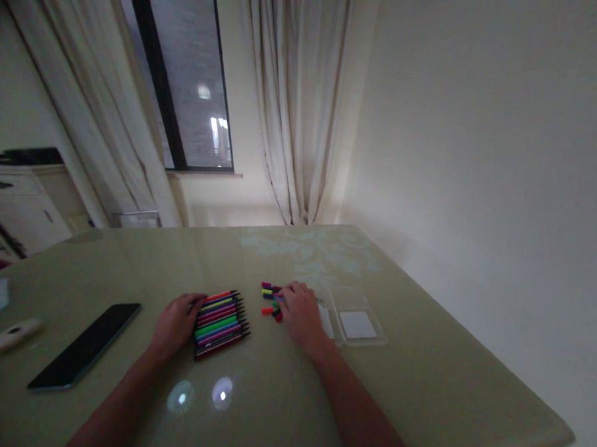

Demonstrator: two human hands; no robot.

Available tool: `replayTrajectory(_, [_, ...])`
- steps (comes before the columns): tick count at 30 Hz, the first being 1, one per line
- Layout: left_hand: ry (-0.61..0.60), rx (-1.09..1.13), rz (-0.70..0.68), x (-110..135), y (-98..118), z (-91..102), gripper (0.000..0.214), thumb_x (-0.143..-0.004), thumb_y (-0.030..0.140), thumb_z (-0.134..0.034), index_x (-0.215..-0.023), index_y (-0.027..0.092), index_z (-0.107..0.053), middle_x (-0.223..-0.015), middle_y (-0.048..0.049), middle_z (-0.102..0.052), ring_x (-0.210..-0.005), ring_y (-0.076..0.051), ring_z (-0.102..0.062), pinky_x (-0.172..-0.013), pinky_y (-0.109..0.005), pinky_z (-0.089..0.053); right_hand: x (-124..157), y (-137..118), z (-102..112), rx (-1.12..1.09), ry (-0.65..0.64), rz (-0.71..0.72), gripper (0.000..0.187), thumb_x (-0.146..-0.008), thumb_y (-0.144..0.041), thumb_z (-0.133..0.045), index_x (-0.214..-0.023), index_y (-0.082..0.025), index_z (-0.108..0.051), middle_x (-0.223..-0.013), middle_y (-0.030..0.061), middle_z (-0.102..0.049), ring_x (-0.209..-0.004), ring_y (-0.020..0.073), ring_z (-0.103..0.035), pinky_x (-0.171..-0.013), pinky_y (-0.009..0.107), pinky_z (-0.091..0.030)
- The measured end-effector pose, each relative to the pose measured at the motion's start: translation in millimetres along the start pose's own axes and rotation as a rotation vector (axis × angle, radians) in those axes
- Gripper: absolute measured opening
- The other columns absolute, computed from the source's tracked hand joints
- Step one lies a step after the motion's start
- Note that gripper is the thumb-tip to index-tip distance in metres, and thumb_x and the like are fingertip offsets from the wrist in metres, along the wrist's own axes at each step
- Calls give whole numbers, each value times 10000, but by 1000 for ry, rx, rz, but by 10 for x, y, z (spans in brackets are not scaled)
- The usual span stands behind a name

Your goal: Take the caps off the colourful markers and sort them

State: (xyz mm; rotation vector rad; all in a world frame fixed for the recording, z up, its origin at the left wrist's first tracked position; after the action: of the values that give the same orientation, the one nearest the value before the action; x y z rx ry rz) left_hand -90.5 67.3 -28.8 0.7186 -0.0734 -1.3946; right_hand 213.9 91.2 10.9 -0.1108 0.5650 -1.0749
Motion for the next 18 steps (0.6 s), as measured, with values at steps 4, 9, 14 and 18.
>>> replayTrajectory(4, [0,-57,-81,38,130,72,438,-984,395,-372,-1163,175,-706,-1200,-116,-717,-1118,-281,-649,-1014,-425,-480,3,148,91,-48,-50,-39,86,-923,-232,-670,-952,-204,-746,-1043,77,-693,-1007,216,-609,-900,329,-444])
replayTrajectory(9, [-227,-164,-260,267,373,49,739,-853,697,-568,-1475,301,-506,-1580,-81,-456,-1422,-347,-438,-1163,-551,-325,26,108,76,-119,-174,71,147,-855,-253,-761,-990,-194,-751,-1062,74,-690,-1023,224,-611,-889,310,-446])
replayTrajectory(14, [-479,-279,-234,474,401,-77,1014,-760,866,-509,-1594,348,-256,-1681,-53,-208,-1537,-408,-190,-1208,-670,-99,35,43,-13,-73,-253,110,127,-921,-199,-666,-1003,-208,-762,-1032,64,-707,-1009,215,-627,-892,300,-435])
replayTrajectory(18, [-504,-281,-245,457,395,-126,939,-840,831,-431,-1604,344,-183,-1688,-29,-151,-1549,-368,-171,-1221,-608,-162,30,33,-71,-8,-215,71,136,-945,-219,-627,-1005,-203,-748,-1046,71,-702,-995,225,-634,-874,309,-441])
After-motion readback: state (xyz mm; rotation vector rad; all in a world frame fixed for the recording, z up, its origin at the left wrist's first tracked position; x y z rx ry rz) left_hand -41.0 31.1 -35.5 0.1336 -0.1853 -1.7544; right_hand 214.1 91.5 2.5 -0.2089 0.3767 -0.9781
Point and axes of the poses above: each hand's wrist, its own x-axis away from the middle knuckle, its own z-axis out of the back of the hand, y = z × x, the point moved 3 cm from there along -x, towards the middle knuckle
